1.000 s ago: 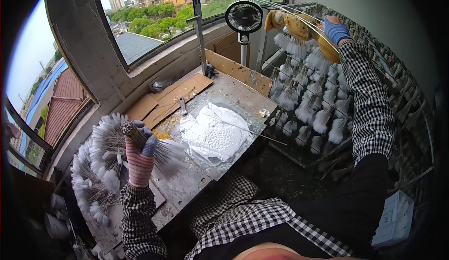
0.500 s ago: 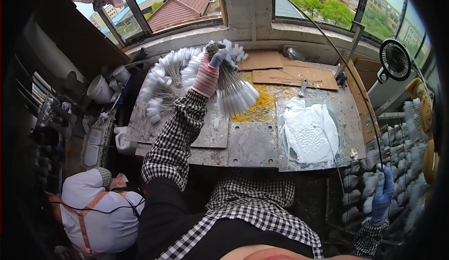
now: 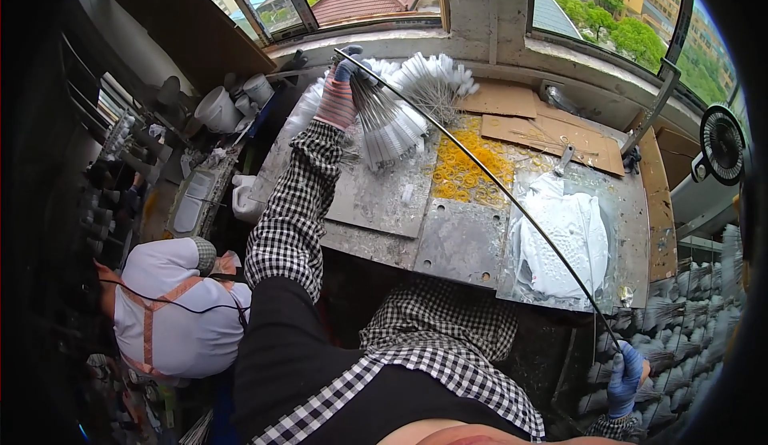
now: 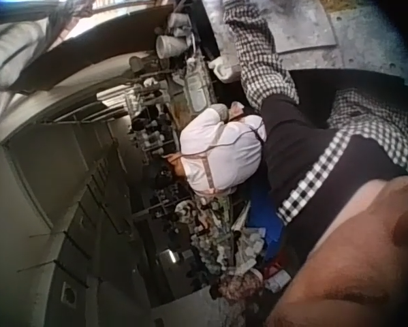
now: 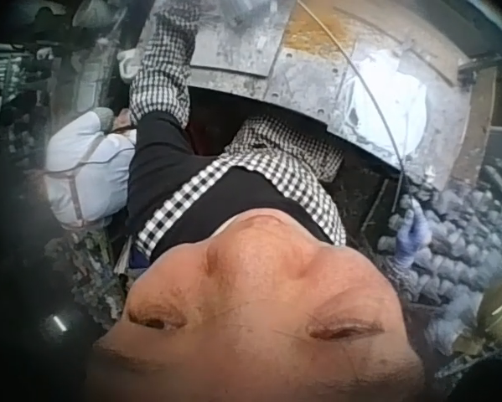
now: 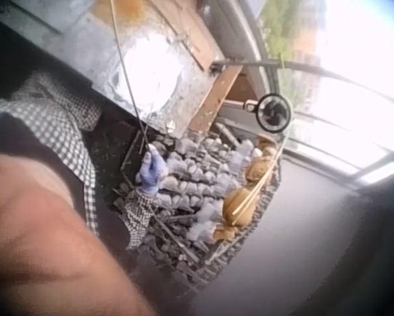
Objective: Assemble and prepare industrial brushes by handling wire frames and bristles.
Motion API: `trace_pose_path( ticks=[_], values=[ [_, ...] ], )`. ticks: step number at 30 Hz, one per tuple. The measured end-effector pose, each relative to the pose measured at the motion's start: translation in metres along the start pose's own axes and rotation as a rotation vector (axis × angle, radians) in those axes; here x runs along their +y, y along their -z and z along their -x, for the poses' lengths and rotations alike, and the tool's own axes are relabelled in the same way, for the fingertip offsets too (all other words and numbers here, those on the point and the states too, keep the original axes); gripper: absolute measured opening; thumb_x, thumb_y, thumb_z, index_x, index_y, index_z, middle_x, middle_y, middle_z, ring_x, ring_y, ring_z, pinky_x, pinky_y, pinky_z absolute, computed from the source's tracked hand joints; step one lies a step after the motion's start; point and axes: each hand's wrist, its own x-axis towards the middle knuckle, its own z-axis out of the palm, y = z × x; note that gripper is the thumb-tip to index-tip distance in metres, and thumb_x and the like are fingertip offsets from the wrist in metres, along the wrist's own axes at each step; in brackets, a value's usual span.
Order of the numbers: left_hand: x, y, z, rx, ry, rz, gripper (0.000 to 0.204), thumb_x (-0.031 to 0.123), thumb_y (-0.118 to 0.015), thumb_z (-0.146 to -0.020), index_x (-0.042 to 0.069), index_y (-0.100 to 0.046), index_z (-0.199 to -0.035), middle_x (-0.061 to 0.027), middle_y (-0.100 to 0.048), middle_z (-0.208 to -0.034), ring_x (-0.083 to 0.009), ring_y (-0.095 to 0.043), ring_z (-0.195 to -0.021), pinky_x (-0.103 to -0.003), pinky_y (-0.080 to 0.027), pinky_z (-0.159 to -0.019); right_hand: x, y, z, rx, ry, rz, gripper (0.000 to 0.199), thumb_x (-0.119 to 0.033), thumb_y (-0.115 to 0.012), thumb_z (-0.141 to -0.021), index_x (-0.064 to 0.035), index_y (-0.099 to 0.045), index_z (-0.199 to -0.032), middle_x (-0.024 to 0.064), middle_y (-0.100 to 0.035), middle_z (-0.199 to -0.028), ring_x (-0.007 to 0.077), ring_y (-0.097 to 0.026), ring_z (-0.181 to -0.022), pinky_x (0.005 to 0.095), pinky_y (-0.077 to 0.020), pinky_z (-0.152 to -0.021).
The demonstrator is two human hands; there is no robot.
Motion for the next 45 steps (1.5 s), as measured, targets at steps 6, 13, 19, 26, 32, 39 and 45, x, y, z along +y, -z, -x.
trace_pose_path(
  ticks=[6,13,19,26,32,39,45],
  values=[
    [0.009,-0.007,0.002,-0.148,-0.029,0.038,0.031,0.022,-0.069,-0.094,0.011,-0.057,-0.12,0.0008,-0.051,-0.082,-0.0174,-0.055,-0.078,-0.037,-0.051,-0.079,0.014,-0.004,0.004,-0.048,-0.059,-0.032,0.022,-0.006,-0.057,-0.099,0.0015,-0.065,-0.118,0.0113,-0.07,-0.105,0.0227,-0.064,-0.095,0.0345,-0.0489,-0.085],
    [0.013,-0.024,0.005,-0.223,-0.048,-0.018,0.029,0.016,-0.068,-0.094,0.006,-0.057,-0.119,0.0013,-0.049,-0.077,-0.0133,-0.05,-0.072,-0.032,-0.048,-0.072,0.018,-0.011,-0.008,0.066,0.05,0.008,0.019,-0.008,-0.059,-0.094,0.0039,-0.067,-0.107,0.0162,-0.071,-0.088,0.0309,-0.069,-0.077,0.039,-0.0531,-0.071],
    [0.003,-0.061,0.023,-0.421,-0.102,-0.7,0.022,0.007,-0.067,-0.094,0.003,-0.061,-0.114,-0.0001,-0.059,-0.078,-0.0095,-0.058,-0.068,-0.03,-0.053,-0.063,-0.018,0.012,-0.035,-0.047,0.166,0.171,0.021,-0.012,-0.061,-0.093,0.0012,-0.068,-0.107,0.0128,-0.064,-0.078,0.0297,-0.06,-0.066,0.0404,-0.0438,-0.062],
    [0.039,-0.048,0.043,-0.205,-0.069,-0.288,0.017,0.012,-0.063,-0.098,0.006,-0.058,-0.113,-0.0009,-0.052,-0.076,-0.0166,-0.054,-0.07,-0.039,-0.054,-0.073,0.02,-0.001,-0.011,0.11,0.13,0.046,0.019,-0.014,-0.058,-0.096,-0.0003,-0.068,-0.106,0.0105,-0.063,-0.08,0.0265,-0.06,-0.07,0.0369,-0.0451,-0.068],
    [0.029,-0.061,0.066,-0.279,0.068,-0.085,0.026,0.033,-0.065,-0.098,0.015,-0.059,-0.116,0.0021,-0.048,-0.072,-0.0159,-0.053,-0.069,-0.039,-0.053,-0.075,0.016,-0.016,-0.036,0.118,-0.131,-0.362,0.033,-0.016,-0.061,-0.098,-0.0013,-0.055,-0.127,0.0009,-0.06,-0.093,0.0085,-0.053,-0.083,0.0248,-0.0447,-0.074],
    [0.015,-0.064,0.13,-0.311,0.055,0.01,0.029,0.032,-0.065,-0.097,0.012,-0.054,-0.115,0.0,-0.047,-0.07,-0.0175,-0.053,-0.065,-0.041,-0.054,-0.071,-0.084,-0.054,-0.156,-0.008,0.203,-0.233,0.023,-0.008,-0.053,-0.102,0.0014,-0.065,-0.119,0.0093,-0.073,-0.1,0.0136,-0.067,-0.084,0.0294,-0.0519,-0.078],
    [0.029,-0.027,0.143,-0.186,0.113,-0.072,0.025,0.022,-0.065,-0.094,0.011,-0.054,-0.114,-0.0013,-0.047,-0.07,-0.0169,-0.053,-0.064,-0.041,-0.055,-0.069,-0.125,-0.073,-0.127,-0.107,0.359,-0.081,0.021,-0.002,-0.061,-0.092,0.0012,-0.067,-0.112,0.0186,-0.072,-0.091,0.034,-0.072,-0.079,0.0379,-0.0547,-0.072]
  ],
)
